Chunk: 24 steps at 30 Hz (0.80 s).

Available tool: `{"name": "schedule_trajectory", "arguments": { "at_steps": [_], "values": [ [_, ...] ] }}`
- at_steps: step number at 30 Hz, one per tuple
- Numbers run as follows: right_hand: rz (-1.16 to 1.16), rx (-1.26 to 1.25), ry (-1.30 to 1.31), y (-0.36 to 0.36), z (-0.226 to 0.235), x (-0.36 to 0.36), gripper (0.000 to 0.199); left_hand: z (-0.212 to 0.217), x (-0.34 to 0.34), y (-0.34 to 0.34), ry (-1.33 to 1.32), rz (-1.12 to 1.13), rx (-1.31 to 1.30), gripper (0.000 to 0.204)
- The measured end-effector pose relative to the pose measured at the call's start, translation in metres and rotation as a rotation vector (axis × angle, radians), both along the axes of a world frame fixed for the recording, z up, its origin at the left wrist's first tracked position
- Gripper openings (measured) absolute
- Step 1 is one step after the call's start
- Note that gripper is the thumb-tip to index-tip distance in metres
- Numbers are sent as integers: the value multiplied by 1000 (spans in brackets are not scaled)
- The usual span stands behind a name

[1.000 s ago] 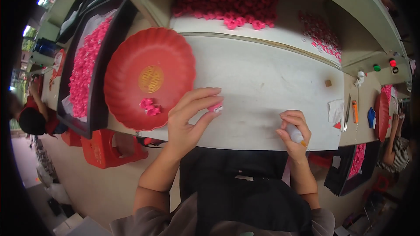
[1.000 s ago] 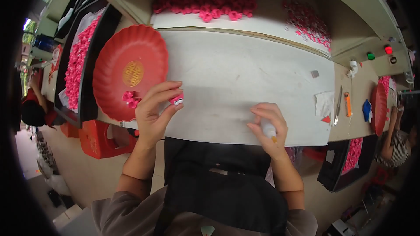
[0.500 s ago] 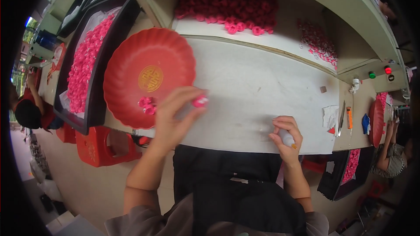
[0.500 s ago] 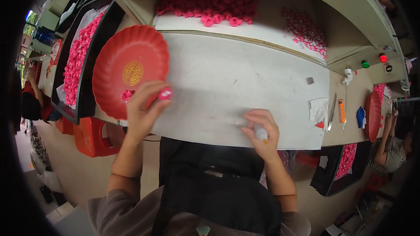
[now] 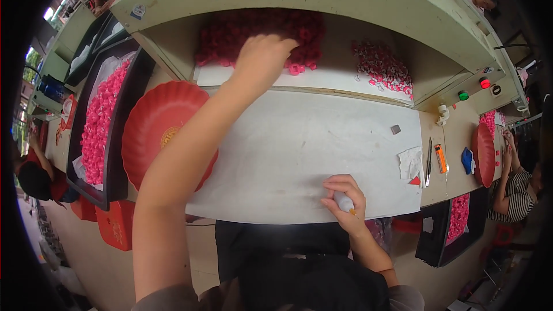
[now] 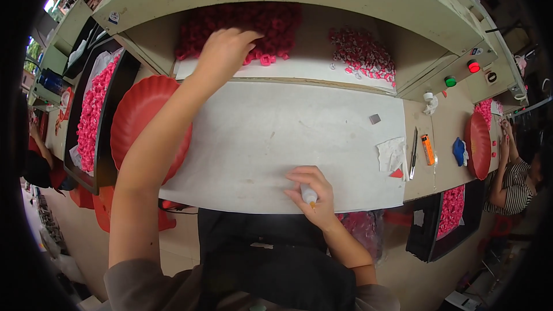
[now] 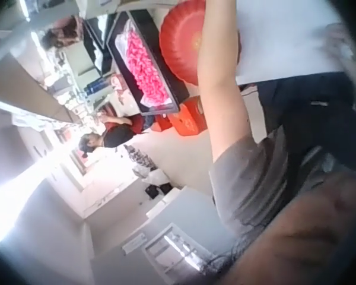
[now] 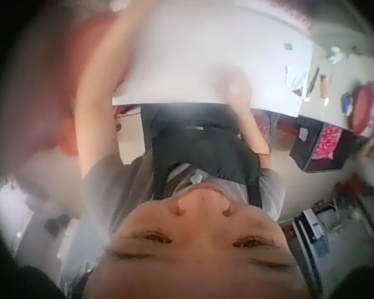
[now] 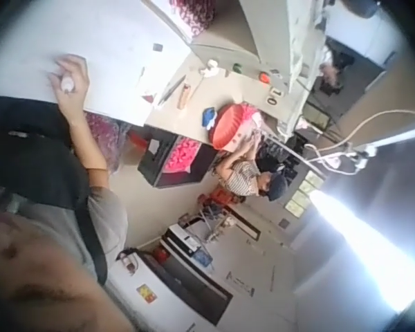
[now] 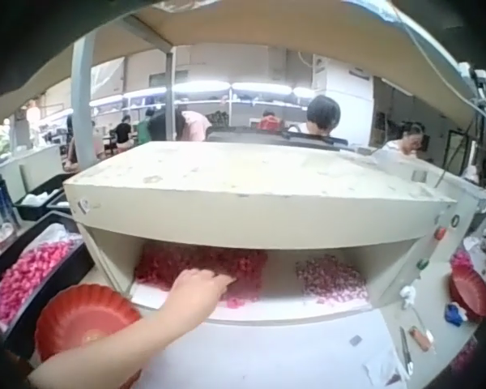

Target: The person assembles small pink plastic components by applying glue from a bottle and joining them together by hand.

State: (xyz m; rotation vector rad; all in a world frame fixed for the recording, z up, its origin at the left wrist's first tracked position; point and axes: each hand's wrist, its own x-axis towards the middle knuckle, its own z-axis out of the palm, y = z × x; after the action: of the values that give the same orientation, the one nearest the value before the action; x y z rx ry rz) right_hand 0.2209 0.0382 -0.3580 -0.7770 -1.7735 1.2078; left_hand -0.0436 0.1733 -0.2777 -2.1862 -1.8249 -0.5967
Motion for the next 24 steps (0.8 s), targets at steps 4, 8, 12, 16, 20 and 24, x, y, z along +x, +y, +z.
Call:
{"name": "schedule_trajectory", "arguments": {
  "at_steps": [4, 8, 12, 16, 20, 24],
  "values": [
    [1, -24, 40, -2, 1, -2, 27, -41, 22, 78, 159, -194, 340, 17],
    [17, -28, 79, 3, 0, 2, 27, -50, 62, 108, 220, -8, 133, 18],
    [16, -25, 68, 0, 4, -1, 28, -82, 86, 130, 348, 261, 396, 20],
    [-35, 6, 21, 1, 0, 4, 31, -51, 93, 114, 292, 68, -108, 22],
    [-36, -115, 309, -3, -5, -5, 42, -50, 62, 75, -269, 25, 342, 18],
    [-16, -159, 336, 1, -2, 2, 39, -13, 71, -28, -1229, -195, -93, 24]
  ]
}}
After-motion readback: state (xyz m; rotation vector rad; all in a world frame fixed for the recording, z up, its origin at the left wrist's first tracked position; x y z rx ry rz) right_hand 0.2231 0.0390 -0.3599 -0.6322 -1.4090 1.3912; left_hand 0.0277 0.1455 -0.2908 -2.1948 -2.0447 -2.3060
